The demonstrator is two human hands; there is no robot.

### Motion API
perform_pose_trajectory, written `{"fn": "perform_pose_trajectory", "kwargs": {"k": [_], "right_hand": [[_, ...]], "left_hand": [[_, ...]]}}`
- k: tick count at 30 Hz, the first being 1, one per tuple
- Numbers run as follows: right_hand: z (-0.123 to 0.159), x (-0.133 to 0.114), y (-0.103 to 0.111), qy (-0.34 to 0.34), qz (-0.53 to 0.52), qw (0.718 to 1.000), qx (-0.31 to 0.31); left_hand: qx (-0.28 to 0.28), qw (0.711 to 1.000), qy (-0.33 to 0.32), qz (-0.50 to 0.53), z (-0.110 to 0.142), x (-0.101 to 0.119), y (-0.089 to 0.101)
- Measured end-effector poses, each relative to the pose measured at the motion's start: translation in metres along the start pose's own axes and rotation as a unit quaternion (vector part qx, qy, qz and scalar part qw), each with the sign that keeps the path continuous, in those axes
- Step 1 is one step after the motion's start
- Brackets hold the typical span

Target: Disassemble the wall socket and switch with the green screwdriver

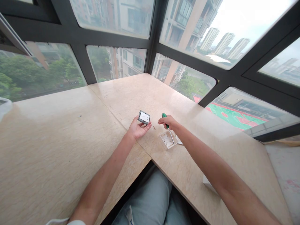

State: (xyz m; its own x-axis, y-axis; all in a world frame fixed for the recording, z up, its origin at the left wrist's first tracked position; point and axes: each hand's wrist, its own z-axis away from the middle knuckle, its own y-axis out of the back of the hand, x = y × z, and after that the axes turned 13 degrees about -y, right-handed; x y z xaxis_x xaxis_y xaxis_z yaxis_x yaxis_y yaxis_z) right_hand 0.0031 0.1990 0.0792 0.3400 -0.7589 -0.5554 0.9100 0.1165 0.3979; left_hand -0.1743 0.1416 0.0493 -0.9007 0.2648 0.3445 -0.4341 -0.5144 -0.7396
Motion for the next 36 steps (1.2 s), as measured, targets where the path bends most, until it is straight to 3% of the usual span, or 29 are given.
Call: {"fn": "perform_pose_trajectory", "kwargs": {"k": [7,13,20,25,29,36], "right_hand": [[0.009,0.011,0.001,0.069,0.087,0.993,0.036],[0.022,0.020,0.023,0.129,0.172,0.974,0.073],[0.024,0.034,0.058,0.110,0.334,0.929,0.119],[0.025,0.048,0.057,0.088,0.392,0.906,0.136],[0.023,0.052,0.050,0.087,0.378,0.911,0.140],[0.003,0.047,0.051,0.053,0.271,0.952,0.129]], "left_hand": [[0.032,0.999,0.013,0.015,-0.006,0.000,0.001],[0.041,0.999,0.005,0.025,-0.010,-0.004,0.004],[0.040,0.999,-0.003,0.034,-0.013,-0.005,0.006],[0.032,0.999,0.009,0.030,-0.008,-0.006,0.006],[0.023,0.999,0.019,0.019,-0.001,-0.005,0.008],[0.011,0.999,0.027,0.013,0.011,0.000,0.007]]}}
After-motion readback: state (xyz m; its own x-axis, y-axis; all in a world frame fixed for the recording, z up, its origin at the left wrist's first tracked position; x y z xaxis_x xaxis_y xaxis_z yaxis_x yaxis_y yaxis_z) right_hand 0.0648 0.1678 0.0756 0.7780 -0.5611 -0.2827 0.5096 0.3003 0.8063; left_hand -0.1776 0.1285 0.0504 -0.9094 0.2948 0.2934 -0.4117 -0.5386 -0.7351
